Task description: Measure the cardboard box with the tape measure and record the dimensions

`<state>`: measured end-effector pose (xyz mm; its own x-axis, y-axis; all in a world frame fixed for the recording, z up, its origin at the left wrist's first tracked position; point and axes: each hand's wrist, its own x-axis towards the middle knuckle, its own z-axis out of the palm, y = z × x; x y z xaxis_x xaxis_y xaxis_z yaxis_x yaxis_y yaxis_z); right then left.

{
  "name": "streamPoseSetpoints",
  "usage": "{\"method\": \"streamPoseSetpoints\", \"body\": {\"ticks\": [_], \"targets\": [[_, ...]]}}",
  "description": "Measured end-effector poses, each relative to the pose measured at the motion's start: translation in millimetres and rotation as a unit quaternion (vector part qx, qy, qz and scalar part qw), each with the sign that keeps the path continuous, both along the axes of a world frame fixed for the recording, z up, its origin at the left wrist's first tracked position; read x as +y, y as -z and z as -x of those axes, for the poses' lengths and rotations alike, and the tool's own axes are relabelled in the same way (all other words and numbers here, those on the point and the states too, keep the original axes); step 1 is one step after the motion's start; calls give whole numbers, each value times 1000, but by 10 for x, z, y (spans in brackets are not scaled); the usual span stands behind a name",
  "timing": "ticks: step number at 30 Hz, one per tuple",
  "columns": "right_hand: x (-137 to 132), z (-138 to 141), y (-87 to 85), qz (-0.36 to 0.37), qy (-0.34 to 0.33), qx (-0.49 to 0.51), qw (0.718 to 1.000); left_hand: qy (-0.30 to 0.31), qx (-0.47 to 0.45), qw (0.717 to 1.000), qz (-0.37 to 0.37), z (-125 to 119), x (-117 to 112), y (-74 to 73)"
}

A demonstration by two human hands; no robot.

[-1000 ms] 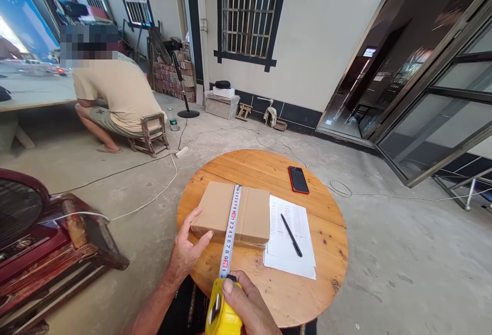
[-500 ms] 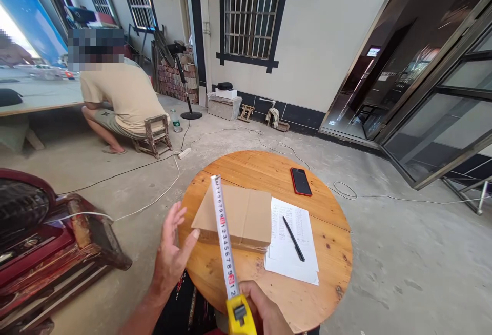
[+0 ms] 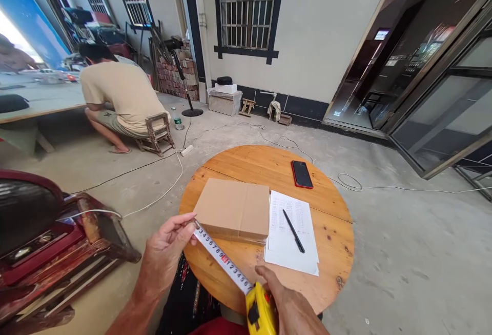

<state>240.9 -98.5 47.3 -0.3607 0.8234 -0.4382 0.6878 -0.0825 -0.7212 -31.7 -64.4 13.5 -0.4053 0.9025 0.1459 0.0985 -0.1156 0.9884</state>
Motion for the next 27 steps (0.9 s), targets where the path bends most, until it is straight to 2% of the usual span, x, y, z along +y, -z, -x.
{"method": "streamPoseSetpoints", "body": {"ticks": [3, 5, 9, 12, 16, 20, 22, 23, 25, 27], "targets": [[161, 124, -160, -92, -23, -28, 995, 31, 28, 999, -9, -206, -91, -10], [295, 272, -314, -159, -54, -26, 985, 46, 101, 993, -48, -299, -121, -17], [657, 563, -551, -267, -133, -35, 954, -12, 232, 965, -120, -243, -126, 10], [998, 701, -546, -307, -179, -62, 933, -60, 250, 960, -113, -61, -123, 101], [1402, 860, -394, -328, -218, -96, 914, -103, 239, 962, -78, 124, -92, 309], [1588, 931, -354, -331, -228, -106, 910, -94, 186, 977, -39, 170, 11, 539], [1574, 839, -369, -331, -200, -89, 918, -62, 142, 988, -11, 164, 71, 638], [1541, 757, -363, -333, -165, -74, 925, -48, 118, 992, 5, 156, 96, 682], [1430, 549, -293, -324, -44, -37, 944, -28, 67, 997, 39, 129, 133, 763], [1278, 350, -137, -280, 102, 7, 955, -8, 25, 997, 69, 89, 152, 831]]}}
